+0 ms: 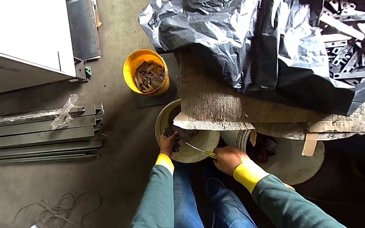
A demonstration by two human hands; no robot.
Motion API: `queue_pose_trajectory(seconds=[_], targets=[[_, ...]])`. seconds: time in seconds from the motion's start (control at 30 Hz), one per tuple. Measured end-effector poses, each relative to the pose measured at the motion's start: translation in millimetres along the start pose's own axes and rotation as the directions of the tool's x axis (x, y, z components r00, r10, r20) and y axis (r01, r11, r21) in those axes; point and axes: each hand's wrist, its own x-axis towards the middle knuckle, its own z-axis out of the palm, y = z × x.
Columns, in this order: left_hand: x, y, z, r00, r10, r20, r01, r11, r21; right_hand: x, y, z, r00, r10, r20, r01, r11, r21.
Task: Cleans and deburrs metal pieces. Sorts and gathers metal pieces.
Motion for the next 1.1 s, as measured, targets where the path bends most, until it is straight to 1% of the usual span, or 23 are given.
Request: queue_pose_trajectory(seconds=[0.17,0.27,0.3,0.4,0.47,0.53,0.6,0.8,0.9,0.97,1.03,1.1], targets=[[2.6,-3.2,4.1,0.999,-0.017,0.035,0.017,1.0,-0.006,-0.1,4.4,2.3,1.0,-0.004,-0.011,0.004,1.0,0.015],[4.0,-3.9,5.1,0.997,-0.059,0.056,0.058,0.998,0.011,-2.4,5.1,3.4,1.0,-0.019,-0.018,0.019,1.0,0.017],[4.2,-4.6,4.4,0.994,-0.072,0.077,0.072,0.997,-0.003,-3.1,5.6,3.7,0.999,-0.025,-0.022,0.025,1.0,0.015],[2.6,-5.7,-1.3,0.978,-0.117,0.17,0.138,0.983,-0.119,-3.3,6.2,3.9,0.999,-0.037,-0.025,0.037,0.999,0.015],[0.2,-6.3,-5.3,0.968,-0.136,0.209,0.166,0.977,-0.133,-2.3,6.3,4.6,0.999,-0.04,-0.022,0.04,0.999,0.02],[-1.2,-8.7,-8.0,0.969,-0.123,0.213,0.143,0.987,-0.078,-1.9,5.2,5.2,0.999,-0.04,-0.015,0.04,0.999,0.018],[-1.3,-10.1,-7.4,0.979,-0.093,0.182,0.099,0.995,-0.023,-2.0,3.6,4.8,1.0,-0.031,-0.005,0.031,0.999,0.019],[4.3,-9.1,-4.1,0.985,-0.051,0.162,0.047,0.999,0.024,-0.8,0.8,4.6,1.0,-0.017,0.016,0.017,1.0,0.015],[5.3,-8.1,-1.9,0.987,-0.061,0.149,0.066,0.997,-0.028,-0.2,0.9,5.2,1.0,-0.017,0.013,0.016,1.0,0.018],[3.1,-4.0,-0.8,0.98,-0.104,0.167,0.122,0.987,-0.102,-1.0,0.5,4.7,1.0,-0.015,0.014,0.015,1.0,0.015],[-0.3,-0.2,-2.3,0.963,-0.148,0.227,0.185,0.971,-0.152,-1.0,0.1,4.4,1.0,-0.017,0.017,0.017,1.0,0.007],[-3.8,1.5,-4.2,0.938,-0.153,0.313,0.218,0.959,-0.183,-1.3,-0.3,3.6,1.0,-0.017,0.018,0.017,1.0,0.0]])
